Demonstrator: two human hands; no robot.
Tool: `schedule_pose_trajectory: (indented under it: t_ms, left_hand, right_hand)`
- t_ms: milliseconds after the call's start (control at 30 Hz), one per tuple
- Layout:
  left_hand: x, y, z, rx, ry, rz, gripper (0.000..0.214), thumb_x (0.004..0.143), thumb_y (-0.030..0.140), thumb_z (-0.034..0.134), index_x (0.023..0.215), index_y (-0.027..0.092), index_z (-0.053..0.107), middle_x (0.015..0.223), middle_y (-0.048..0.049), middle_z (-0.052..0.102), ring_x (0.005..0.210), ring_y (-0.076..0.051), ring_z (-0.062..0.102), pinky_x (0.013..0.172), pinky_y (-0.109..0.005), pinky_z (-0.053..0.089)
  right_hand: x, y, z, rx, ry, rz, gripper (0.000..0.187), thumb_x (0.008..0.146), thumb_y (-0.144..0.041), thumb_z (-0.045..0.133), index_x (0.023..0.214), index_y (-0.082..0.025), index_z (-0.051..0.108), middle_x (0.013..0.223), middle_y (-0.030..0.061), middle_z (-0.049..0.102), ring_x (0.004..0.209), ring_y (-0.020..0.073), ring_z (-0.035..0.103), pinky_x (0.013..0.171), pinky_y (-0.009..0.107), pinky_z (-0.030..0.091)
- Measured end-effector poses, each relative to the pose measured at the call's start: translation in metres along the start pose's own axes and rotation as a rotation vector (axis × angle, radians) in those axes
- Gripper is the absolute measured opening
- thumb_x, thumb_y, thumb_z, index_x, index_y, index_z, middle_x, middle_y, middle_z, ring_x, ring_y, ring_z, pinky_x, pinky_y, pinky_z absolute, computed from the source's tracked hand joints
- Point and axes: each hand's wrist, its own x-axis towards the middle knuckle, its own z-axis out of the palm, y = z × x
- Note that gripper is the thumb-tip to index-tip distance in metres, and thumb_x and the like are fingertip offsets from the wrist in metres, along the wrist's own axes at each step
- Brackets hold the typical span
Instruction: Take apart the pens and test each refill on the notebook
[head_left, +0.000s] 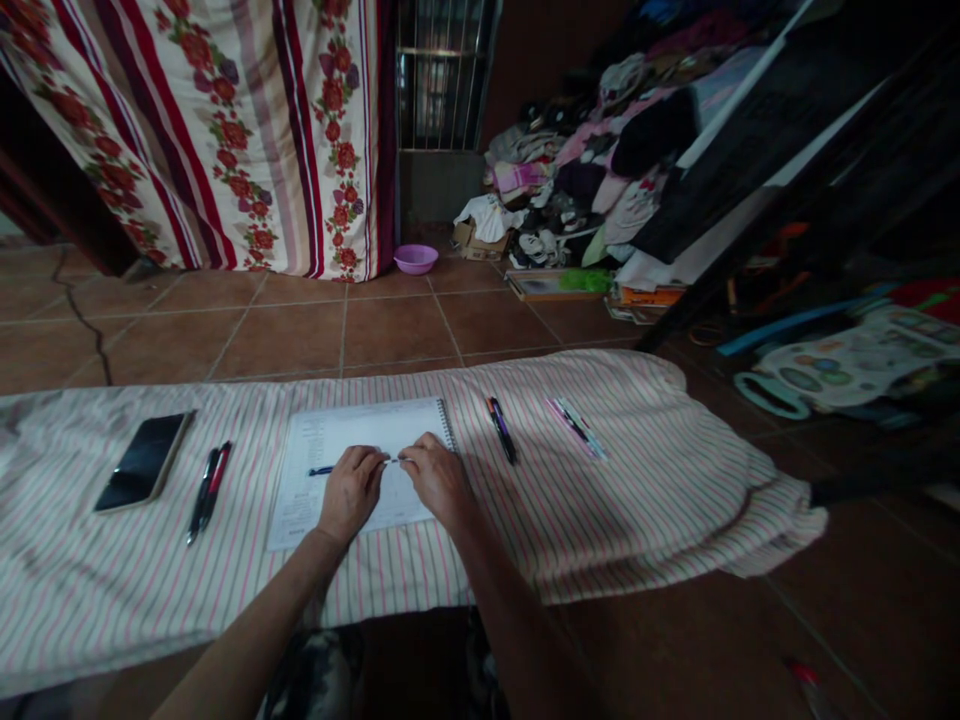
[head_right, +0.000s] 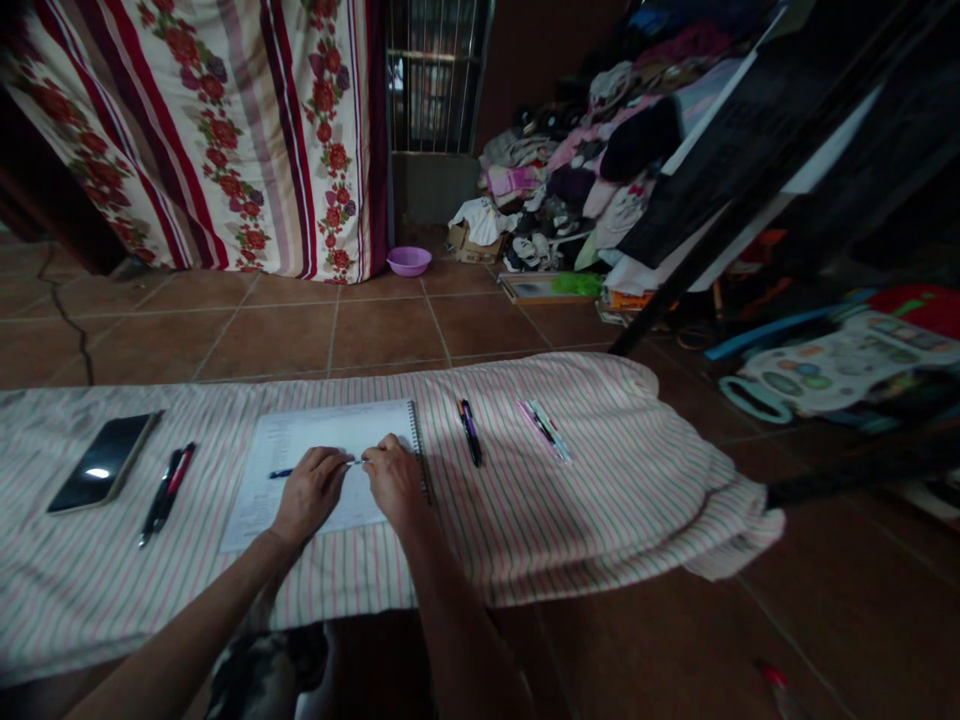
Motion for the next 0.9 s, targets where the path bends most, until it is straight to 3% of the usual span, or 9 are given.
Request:
schedule_pose_trajectory:
  t_ms: [900]
  left_hand:
    - [-0.0033, -0.0012, 0.0026, 0.047, -0.019, -0.005, 0.015, 0.085, 0.016, 0.046, 0.094, 0.016, 0.058, 0.088, -0.0088, 0.059, 0.086, -0.022, 0.052, 0.078, -0.038, 0.049]
  right_hand:
    - [-0.0049, 0.0095, -0.0063, -0.115, -0.017, 0.047, 0.014, 0.085, -0.024, 0.053, 0.088, -0.023, 0.066, 0.090, 0.0017, 0.062, 0.078, 0.0123, 0.058, 0.063, 0.023, 0.036]
